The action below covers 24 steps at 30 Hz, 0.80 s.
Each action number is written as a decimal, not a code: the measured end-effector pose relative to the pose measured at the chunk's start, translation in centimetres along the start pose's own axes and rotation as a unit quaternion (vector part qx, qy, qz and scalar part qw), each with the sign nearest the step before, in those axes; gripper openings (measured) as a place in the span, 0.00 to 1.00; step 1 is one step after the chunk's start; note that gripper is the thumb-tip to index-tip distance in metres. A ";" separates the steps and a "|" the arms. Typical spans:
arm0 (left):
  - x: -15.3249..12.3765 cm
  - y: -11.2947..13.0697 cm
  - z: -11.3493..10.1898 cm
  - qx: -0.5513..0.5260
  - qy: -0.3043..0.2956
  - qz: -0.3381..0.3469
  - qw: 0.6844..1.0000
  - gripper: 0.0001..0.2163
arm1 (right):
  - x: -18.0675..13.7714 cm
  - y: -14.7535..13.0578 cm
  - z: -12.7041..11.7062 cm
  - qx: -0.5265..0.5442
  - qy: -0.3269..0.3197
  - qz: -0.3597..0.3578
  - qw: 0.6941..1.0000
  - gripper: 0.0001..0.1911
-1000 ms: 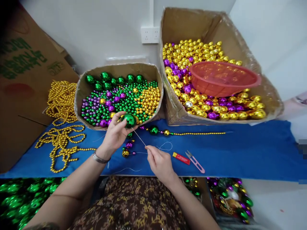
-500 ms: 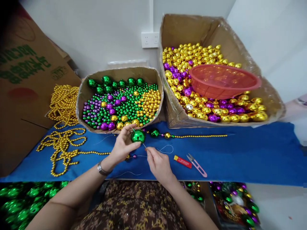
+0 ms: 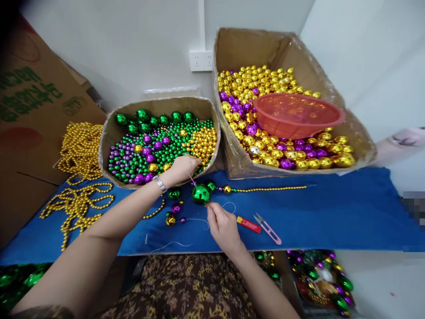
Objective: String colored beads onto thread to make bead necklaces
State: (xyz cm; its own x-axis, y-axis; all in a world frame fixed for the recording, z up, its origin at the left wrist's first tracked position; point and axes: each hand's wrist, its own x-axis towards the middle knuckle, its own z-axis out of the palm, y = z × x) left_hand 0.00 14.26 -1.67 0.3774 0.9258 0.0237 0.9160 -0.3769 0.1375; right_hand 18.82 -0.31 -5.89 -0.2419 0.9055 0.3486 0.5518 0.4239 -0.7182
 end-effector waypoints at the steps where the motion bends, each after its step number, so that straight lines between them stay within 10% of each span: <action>1: 0.0 0.0 0.1 -0.011 0.007 -0.001 1.000 0.10 | 0.0 0.0 -0.1 0.000 0.002 0.001 1.000 0.11; 5: -1.2 -0.7 -0.7 -0.219 0.077 -0.041 0.972 0.05 | 0.1 0.1 -0.4 -0.002 0.014 -0.003 1.000 0.11; 9: -3.6 -0.9 -2.4 -0.589 0.121 -0.084 0.794 0.10 | 0.0 0.2 -0.5 -0.002 0.026 -0.018 1.000 0.10; 13: -5.6 -0.1 -3.3 -0.736 0.070 -0.117 0.663 0.10 | 0.0 0.2 -0.2 0.013 0.030 -0.033 0.999 0.10; 20: -6.6 0.2 -2.7 -0.764 0.045 -0.120 0.633 0.10 | -0.1 0.2 -0.1 0.010 0.029 -0.046 0.998 0.10; 24: -7.2 0.0 -2.6 -0.724 0.047 -0.102 0.681 0.09 | -0.4 0.6 0.2 -0.013 0.025 -0.053 0.998 0.10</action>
State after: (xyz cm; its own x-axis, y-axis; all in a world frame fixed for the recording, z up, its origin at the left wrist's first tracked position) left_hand -3.10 7.71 0.77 0.1901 0.9778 -0.0884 -0.1722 0.1219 0.9775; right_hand 19.10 -0.38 -6.52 -0.2598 0.8534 0.4520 0.5462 0.5158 -0.6600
